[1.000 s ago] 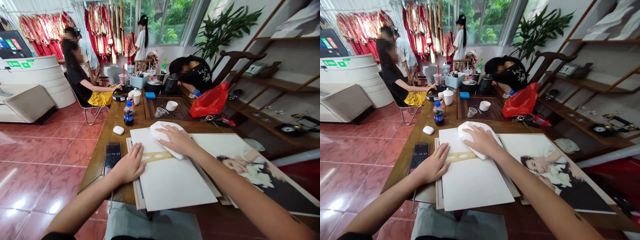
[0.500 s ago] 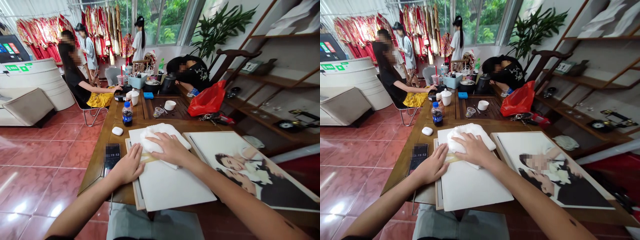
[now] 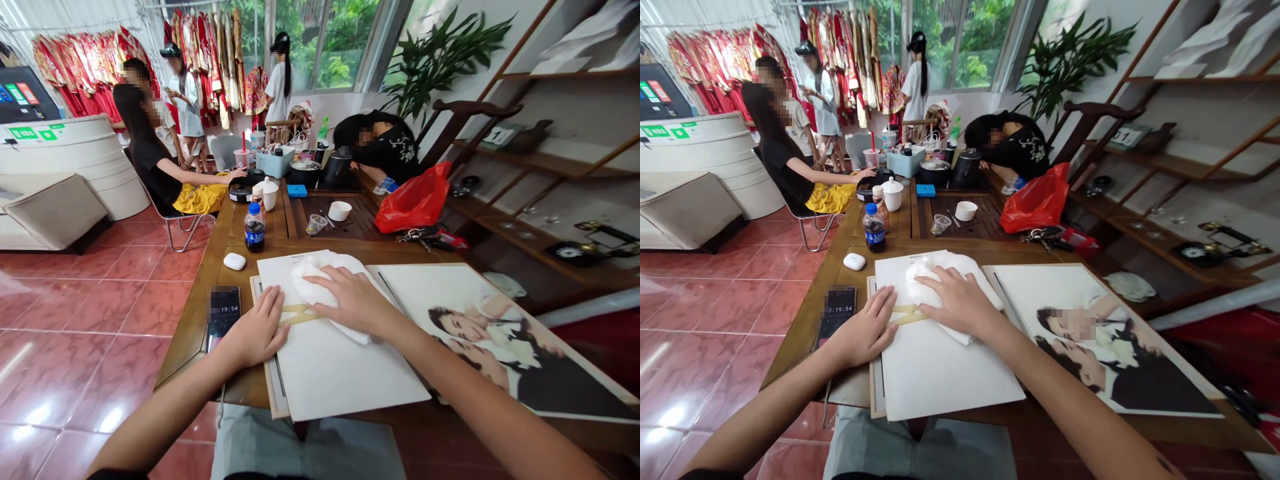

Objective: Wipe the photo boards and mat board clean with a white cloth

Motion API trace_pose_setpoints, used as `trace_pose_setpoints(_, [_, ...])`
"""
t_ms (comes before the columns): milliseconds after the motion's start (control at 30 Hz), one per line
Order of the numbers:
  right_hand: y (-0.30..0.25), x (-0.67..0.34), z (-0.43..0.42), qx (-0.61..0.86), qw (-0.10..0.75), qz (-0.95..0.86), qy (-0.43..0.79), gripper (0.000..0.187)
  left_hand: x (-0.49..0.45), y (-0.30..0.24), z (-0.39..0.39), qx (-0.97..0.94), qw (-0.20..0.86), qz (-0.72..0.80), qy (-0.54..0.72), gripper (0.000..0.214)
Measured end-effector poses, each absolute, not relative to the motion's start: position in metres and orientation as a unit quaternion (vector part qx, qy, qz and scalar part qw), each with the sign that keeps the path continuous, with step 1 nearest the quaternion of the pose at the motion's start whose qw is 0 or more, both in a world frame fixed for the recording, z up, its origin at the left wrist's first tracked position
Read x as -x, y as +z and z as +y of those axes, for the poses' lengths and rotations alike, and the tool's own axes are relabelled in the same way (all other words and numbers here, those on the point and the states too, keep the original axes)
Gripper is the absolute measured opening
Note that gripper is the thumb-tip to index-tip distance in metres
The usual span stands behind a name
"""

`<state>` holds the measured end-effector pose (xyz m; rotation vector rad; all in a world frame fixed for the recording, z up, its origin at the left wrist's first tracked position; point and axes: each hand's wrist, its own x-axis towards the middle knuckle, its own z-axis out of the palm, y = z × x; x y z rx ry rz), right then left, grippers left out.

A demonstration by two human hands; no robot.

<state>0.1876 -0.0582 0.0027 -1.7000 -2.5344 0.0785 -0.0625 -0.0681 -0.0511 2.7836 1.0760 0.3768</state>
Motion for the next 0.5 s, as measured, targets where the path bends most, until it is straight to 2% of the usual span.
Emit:
trace_pose_setpoints(200, [0.003, -0.17, -0.073, 0.513, 0.056, -0.856, 0.024, 0.057, 0.063, -0.052, -0.068, -0.925, 0.062, 0.352, 0.128, 0.061])
trace_pose_setpoints(500, [-0.011, -0.211, -0.073, 0.569, 0.071, -0.819, -0.009, 0.055, 0.063, -0.056, -0.067, -0.923, 0.065, 0.353, 0.141, 0.063])
